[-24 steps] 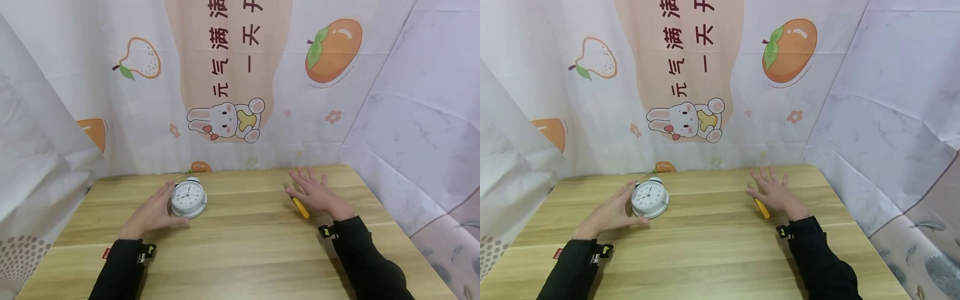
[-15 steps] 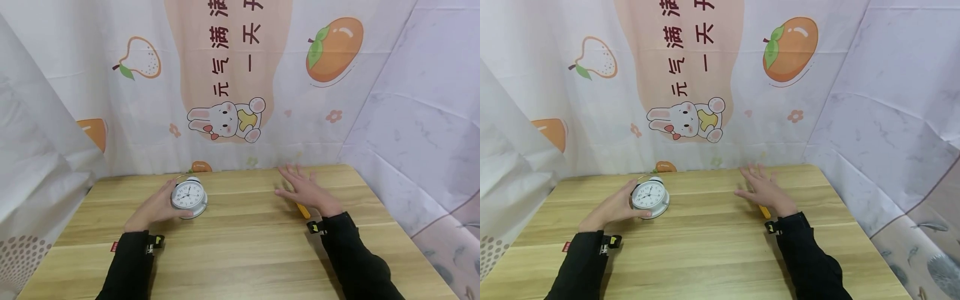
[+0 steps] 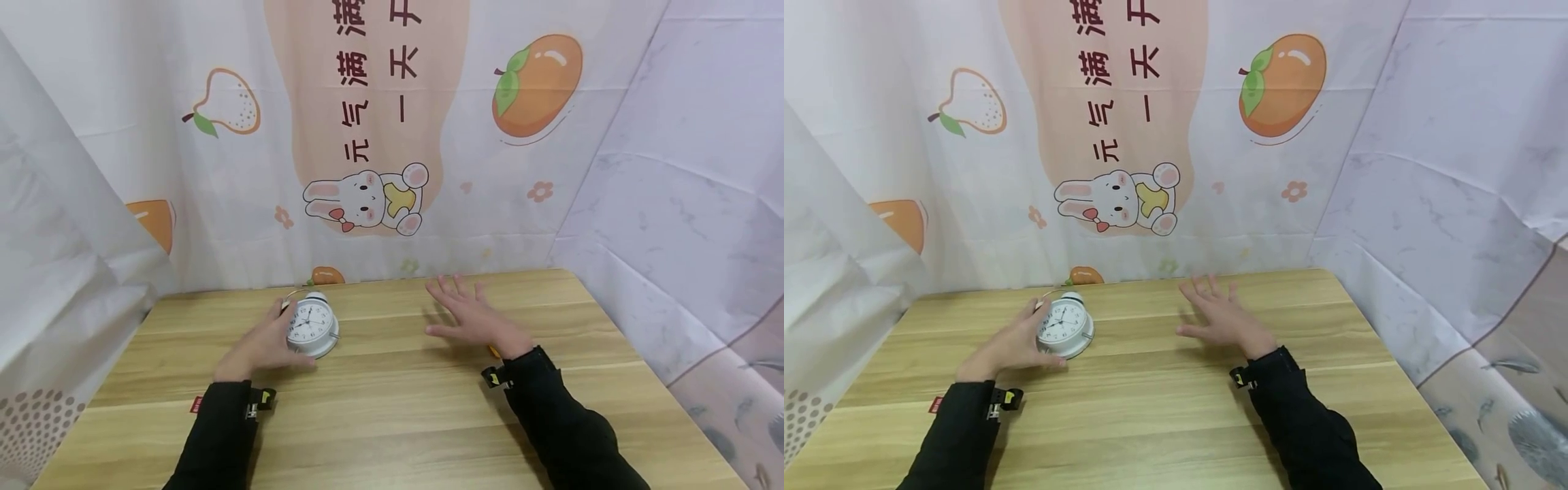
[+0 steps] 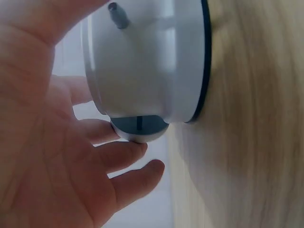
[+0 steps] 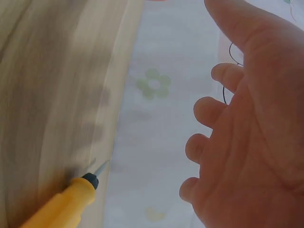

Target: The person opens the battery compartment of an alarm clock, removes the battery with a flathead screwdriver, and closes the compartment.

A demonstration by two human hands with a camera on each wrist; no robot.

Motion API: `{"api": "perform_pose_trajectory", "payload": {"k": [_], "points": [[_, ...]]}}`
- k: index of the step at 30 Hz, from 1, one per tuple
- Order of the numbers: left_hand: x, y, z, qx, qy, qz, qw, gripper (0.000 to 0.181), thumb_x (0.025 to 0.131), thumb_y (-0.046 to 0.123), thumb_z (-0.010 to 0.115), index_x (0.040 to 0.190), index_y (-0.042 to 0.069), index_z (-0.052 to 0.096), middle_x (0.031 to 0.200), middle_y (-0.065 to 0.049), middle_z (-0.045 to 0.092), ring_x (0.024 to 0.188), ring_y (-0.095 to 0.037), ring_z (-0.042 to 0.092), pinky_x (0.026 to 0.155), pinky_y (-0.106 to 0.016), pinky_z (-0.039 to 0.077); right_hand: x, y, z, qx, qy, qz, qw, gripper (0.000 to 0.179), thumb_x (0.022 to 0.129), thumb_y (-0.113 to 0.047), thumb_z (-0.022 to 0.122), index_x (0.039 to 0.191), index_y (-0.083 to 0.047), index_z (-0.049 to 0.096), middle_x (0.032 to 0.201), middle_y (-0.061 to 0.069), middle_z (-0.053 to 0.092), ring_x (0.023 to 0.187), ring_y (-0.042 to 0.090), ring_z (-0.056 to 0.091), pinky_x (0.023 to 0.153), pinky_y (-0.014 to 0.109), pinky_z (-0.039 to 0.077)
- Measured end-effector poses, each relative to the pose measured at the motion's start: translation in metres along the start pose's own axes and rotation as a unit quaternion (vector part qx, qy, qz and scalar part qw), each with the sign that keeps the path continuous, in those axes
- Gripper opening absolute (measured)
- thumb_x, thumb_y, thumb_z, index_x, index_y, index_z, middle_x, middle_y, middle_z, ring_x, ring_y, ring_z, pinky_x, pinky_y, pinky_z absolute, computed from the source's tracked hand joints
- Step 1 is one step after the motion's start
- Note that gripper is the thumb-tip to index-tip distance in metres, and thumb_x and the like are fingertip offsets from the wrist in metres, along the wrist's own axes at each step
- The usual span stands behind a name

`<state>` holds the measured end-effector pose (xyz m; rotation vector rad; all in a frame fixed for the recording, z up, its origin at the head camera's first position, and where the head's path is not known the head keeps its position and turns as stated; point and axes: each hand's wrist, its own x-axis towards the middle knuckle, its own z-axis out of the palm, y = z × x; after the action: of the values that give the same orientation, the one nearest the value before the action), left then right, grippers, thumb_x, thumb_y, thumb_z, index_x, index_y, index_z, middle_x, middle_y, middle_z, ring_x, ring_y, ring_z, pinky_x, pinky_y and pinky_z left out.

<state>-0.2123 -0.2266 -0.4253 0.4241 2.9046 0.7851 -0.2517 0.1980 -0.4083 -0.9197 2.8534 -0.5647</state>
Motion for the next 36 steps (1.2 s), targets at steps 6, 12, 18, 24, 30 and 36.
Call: {"api": "perform_pose_trajectory", "payload": {"k": [6,12,18,24,30,36], "points": [[0.003,0.007,0.009,0.011,-0.011,0.034,0.9993,0.128,0.068,0.052,0.091,0.161,0.0,0.02,0.161,-0.037,0.009,0.142,-0.055,0.027,0.106,-0.066,0.037,0.002,-0.003,0.003,0.0,0.001,-0.007,1.0,0.092,0.095,-0.057,0.063,0.164,-0.016,0.018,0.166,0.016,0.008,0.152,0.039,-0.004,0.115,0.066,-0.008],[0.006,0.021,0.018,0.018,-0.016,0.071,0.9972,0.118,0.073,0.046,0.088,0.16,0.001,0.022,0.161,-0.034,0.014,0.141,-0.051,0.034,0.105,-0.062,0.039,0.003,-0.007,0.005,0.011,-0.007,-0.028,0.9995,0.094,0.094,-0.06,0.062,0.163,-0.013,0.02,0.166,0.016,0.01,0.152,0.039,-0.003,0.117,0.063,-0.004],[0.009,0.039,0.03,0.04,-0.028,0.081,0.9956,0.116,0.075,0.052,0.084,0.162,0.006,0.022,0.163,-0.031,0.015,0.141,-0.049,0.035,0.106,-0.06,0.04,0.004,-0.01,0.007,-0.001,-0.014,-0.033,0.9993,0.099,0.091,-0.066,0.062,0.163,-0.011,0.019,0.166,0.015,0.009,0.152,0.039,-0.006,0.117,0.063,-0.003],[0.01,0.055,0.04,0.039,-0.036,0.095,0.9941,0.114,0.074,0.051,0.084,0.162,0.01,0.025,0.164,-0.027,0.016,0.139,-0.046,0.04,0.103,-0.058,0.044,0.004,-0.015,0.009,0.002,-0.035,-0.04,0.9986,0.105,0.088,-0.065,0.067,0.164,-0.012,0.016,0.167,0.013,0.007,0.152,0.038,-0.004,0.118,0.062,-0.001],[0.01,0.064,0.049,0.046,-0.037,0.112,0.9919,0.115,0.073,0.053,0.084,0.163,0.014,0.024,0.166,-0.019,0.019,0.134,-0.04,0.048,0.101,-0.052,0.047,0.005,-0.021,0.014,0.007,-0.053,-0.047,0.9975,0.109,0.086,-0.056,0.076,0.164,-0.011,0.015,0.167,0.013,0.006,0.152,0.038,-0.004,0.118,0.062,0.002],[0.01,0.071,0.055,0.047,-0.029,0.143,0.9882,0.115,0.073,0.054,0.084,0.162,0.013,0.025,0.165,-0.017,0.021,0.134,-0.038,0.048,0.102,-0.052,0.047,0.008,-0.033,0.019,0.023,-0.064,-0.079,0.9946,0.119,0.08,-0.06,0.079,0.163,-0.005,0.013,0.167,0.015,0.002,0.152,0.038,-0.006,0.119,0.06,0.008]]}}
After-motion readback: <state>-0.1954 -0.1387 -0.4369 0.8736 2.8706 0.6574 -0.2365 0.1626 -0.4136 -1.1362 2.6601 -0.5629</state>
